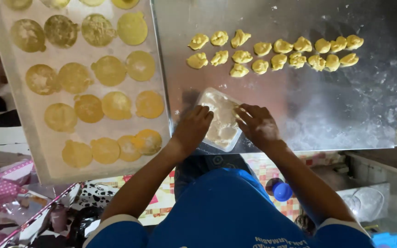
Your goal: The person repeatedly rolls small dough pieces into balls on a stainless steel countertop, then places them into a baking tray. The process is continuous and methodical, with the person handling the dough by hand.
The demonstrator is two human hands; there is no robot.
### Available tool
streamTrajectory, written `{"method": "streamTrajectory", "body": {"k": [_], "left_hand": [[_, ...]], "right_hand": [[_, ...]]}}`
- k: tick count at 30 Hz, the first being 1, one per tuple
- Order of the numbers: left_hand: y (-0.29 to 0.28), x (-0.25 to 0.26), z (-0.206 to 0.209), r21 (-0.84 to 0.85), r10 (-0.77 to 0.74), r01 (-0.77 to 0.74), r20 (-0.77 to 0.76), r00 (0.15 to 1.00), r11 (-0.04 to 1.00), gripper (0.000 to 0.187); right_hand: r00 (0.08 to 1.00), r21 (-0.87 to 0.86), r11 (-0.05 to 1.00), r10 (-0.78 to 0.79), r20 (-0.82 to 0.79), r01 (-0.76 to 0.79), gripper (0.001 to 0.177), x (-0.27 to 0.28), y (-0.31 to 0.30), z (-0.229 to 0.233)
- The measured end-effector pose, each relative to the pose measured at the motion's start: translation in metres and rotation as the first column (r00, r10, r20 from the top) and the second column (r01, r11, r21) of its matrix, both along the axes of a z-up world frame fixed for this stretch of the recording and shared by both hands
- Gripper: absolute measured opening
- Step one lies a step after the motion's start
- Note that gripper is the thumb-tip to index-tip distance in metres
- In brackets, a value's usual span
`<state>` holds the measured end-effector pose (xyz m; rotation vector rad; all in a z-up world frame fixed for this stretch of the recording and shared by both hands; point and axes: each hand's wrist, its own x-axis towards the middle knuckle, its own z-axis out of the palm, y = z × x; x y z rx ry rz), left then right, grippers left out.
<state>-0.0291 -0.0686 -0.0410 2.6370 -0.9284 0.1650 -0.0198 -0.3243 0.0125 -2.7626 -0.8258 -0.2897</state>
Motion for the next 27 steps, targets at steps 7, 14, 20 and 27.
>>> {"method": "streamTrajectory", "body": {"k": [7,14,20,27], "left_hand": [[-0.007,0.0,0.006,0.08,0.035,-0.035,-0.003,0.999,0.996,0.01],[0.011,0.001,0.006,-0.16,0.002,-0.001,0.009,1.0,0.987,0.005],[0.138,0.064,0.05,-0.601,0.149,-0.101,0.031,0.988,0.793,0.005],[0.279,0.181,-0.013,-0.51,0.457,-0.354,0.087,0.885,0.784,0.007]], "right_hand": [[0.995,-0.056,0.994,0.097,-0.029,-0.098,0.017,0.008,-0.009,-0.012],[0.995,-0.123,0.992,0.02,-0.097,-0.032,0.019,0.012,-0.005,-0.019],[0.929,0.213,0.955,-0.122,-0.35,0.206,0.014,0.052,0.078,0.061],[0.988,0.456,0.89,0.062,-0.139,0.008,0.024,0.178,0.216,0.017]]}}
